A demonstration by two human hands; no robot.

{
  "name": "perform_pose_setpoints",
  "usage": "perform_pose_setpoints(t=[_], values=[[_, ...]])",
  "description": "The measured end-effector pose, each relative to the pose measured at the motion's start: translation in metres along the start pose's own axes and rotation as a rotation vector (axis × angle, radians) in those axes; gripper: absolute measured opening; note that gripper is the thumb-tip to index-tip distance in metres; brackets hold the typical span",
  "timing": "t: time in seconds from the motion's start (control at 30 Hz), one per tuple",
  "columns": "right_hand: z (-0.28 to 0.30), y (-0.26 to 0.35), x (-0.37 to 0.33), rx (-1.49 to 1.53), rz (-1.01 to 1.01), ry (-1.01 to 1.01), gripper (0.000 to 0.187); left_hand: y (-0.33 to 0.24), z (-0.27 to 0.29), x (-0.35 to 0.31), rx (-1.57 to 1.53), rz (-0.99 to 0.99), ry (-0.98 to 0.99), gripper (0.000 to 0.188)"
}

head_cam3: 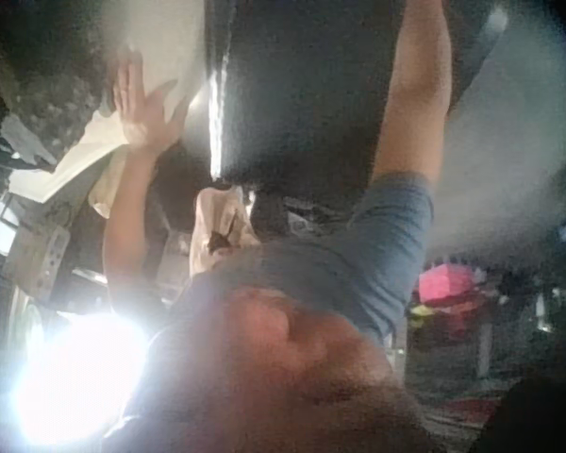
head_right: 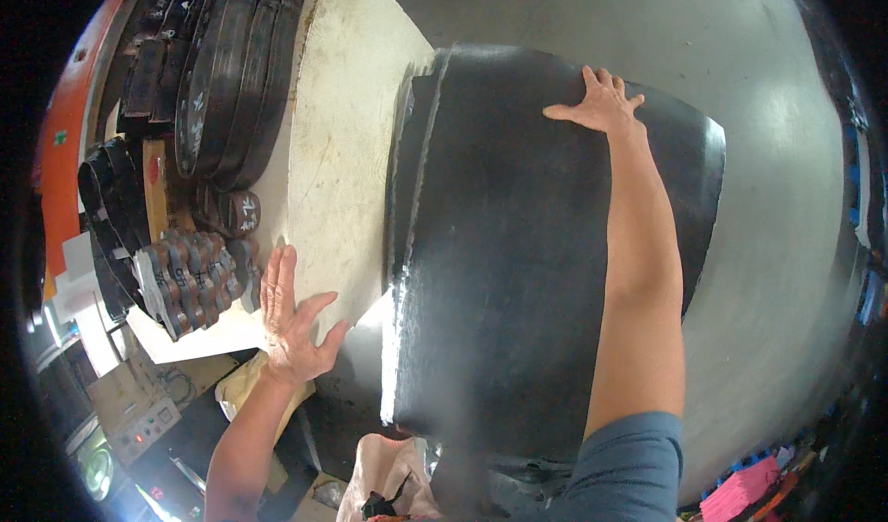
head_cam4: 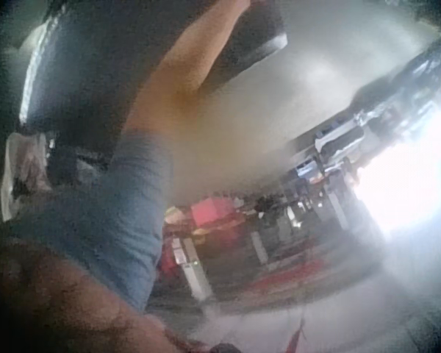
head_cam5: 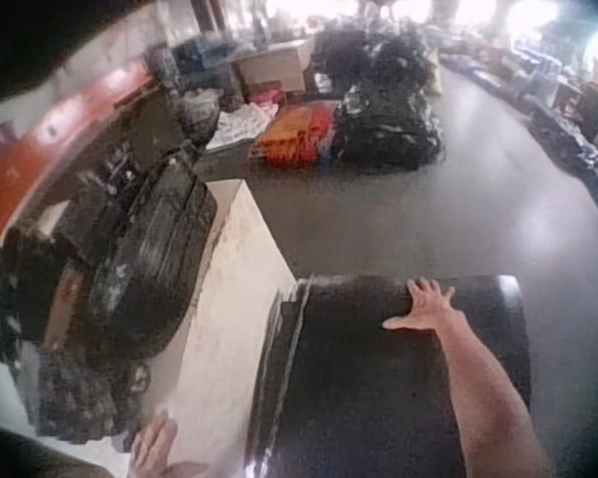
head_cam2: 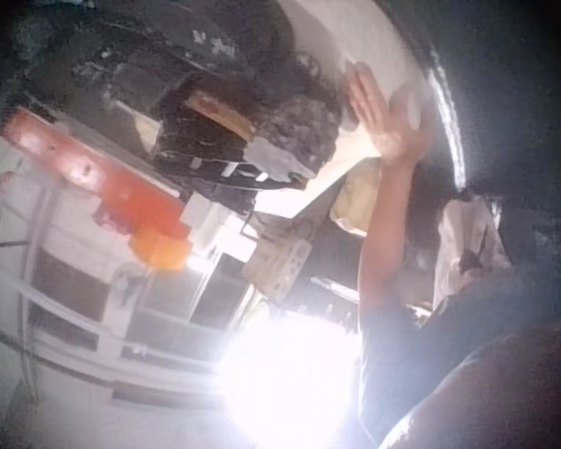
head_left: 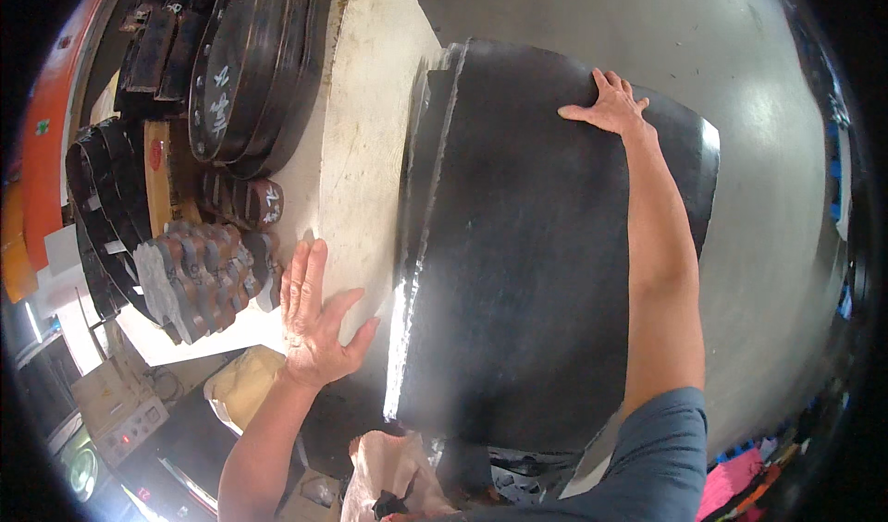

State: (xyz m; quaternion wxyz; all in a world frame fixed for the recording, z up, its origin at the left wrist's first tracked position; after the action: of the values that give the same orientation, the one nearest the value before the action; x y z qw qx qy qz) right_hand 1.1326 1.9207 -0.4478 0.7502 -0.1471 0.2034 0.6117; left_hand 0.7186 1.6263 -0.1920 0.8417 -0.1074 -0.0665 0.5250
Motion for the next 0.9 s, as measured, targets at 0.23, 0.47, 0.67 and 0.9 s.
perform_pose_setpoints(t=[0.23,0.47,0.67,0.9], values=[[0.004,0.0,0.031,0.099,-0.203,-0.02,0.125,0.001,0.0,-0.001,0.022,0.009,0.017,0.033],[0.05,0.015,0.013,-0.047,-0.009,-0.188,0.099,0.002,0.0,-0.002,-0.015,0.023,-0.017,0.031],[0.032,0.017,-0.054,-0.133,0.149,0.078,0.057,0.0,0.003,-0.001,-0.032,0.053,-0.045,0.028],[-0.116,0.011,-0.291,-0.168,0.506,0.322,0.025,0.004,-0.001,-0.004,-0.082,0.085,-0.057,0.027]])
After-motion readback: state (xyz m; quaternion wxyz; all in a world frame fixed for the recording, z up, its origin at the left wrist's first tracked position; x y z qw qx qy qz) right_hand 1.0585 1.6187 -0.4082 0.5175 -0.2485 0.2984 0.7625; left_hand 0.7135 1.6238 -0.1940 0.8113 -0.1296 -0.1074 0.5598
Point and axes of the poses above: each hand's wrist, its own x-axis towards the middle knuckle, its own z-axis out of the back of the hand, y = z × x, the point moved 8 cm from there along x, towards the middle knuckle, and after that the axes turned 7 degrees about -z, right-handed, at the moved point
